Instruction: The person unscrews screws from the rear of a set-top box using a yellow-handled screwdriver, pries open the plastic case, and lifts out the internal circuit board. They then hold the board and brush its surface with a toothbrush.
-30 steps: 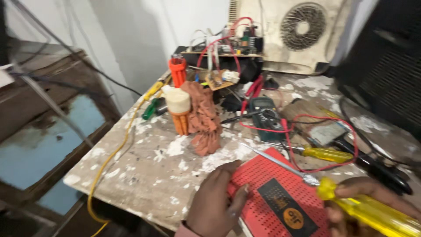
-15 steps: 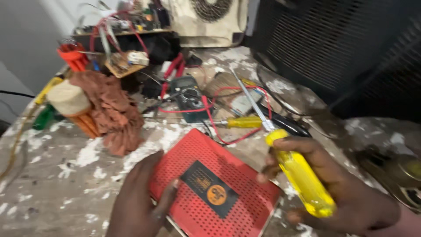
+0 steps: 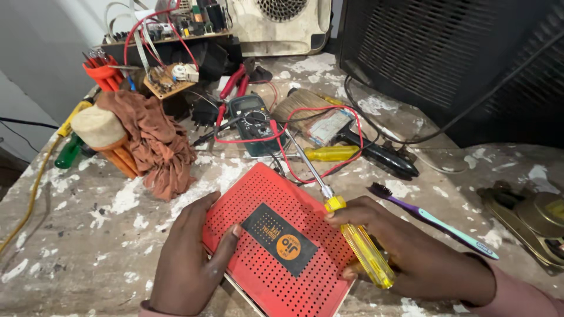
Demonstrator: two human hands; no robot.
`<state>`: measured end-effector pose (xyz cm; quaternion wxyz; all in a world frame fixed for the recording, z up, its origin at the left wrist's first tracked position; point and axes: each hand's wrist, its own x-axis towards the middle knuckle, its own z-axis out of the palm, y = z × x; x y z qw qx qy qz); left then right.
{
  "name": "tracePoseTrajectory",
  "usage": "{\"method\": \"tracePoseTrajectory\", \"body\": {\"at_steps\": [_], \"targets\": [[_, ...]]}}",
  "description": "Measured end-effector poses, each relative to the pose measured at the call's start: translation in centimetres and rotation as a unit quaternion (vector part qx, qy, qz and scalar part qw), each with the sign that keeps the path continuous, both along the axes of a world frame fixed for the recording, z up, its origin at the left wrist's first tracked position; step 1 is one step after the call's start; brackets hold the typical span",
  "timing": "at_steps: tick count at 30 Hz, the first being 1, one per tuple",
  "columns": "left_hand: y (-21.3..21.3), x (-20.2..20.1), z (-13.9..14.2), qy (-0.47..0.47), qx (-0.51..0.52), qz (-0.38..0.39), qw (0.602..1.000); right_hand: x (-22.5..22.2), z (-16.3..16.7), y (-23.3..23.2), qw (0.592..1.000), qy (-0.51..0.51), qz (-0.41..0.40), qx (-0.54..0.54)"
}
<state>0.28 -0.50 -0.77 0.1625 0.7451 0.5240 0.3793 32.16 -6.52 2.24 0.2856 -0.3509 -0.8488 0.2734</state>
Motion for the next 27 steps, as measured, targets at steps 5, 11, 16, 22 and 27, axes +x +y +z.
{"method": "tracePoseTrajectory", "body": {"at_steps": [5,11,16,22,27], "targets": [[0.0,0.7,0.5,0.011,-0.052,0.053,0.997,0.1,-0.4,0.1,1.0,0.01,0.009,-0.01],[-0.3,1.0,0.2,0.015,-0.001,0.05,0.999,0.1,-1.0,0.0,0.987,0.073,-0.055,-0.134],[-0.3,2.9,-0.3,-0.006,0.021,0.056,0.998,-1.1,-1.2,0.6,0.923,0.312,-0.15,-0.168],[-0.1,4.5,-0.4,-0.024,0.068,0.046,0.996,-1.5,-0.8,1.5,0.932,0.296,-0.176,-0.109],[0.3,6.3,-0.2,-0.04,0.056,0.044,0.997,0.0,-0.4,2.5,0.921,0.319,-0.196,-0.107]]}}
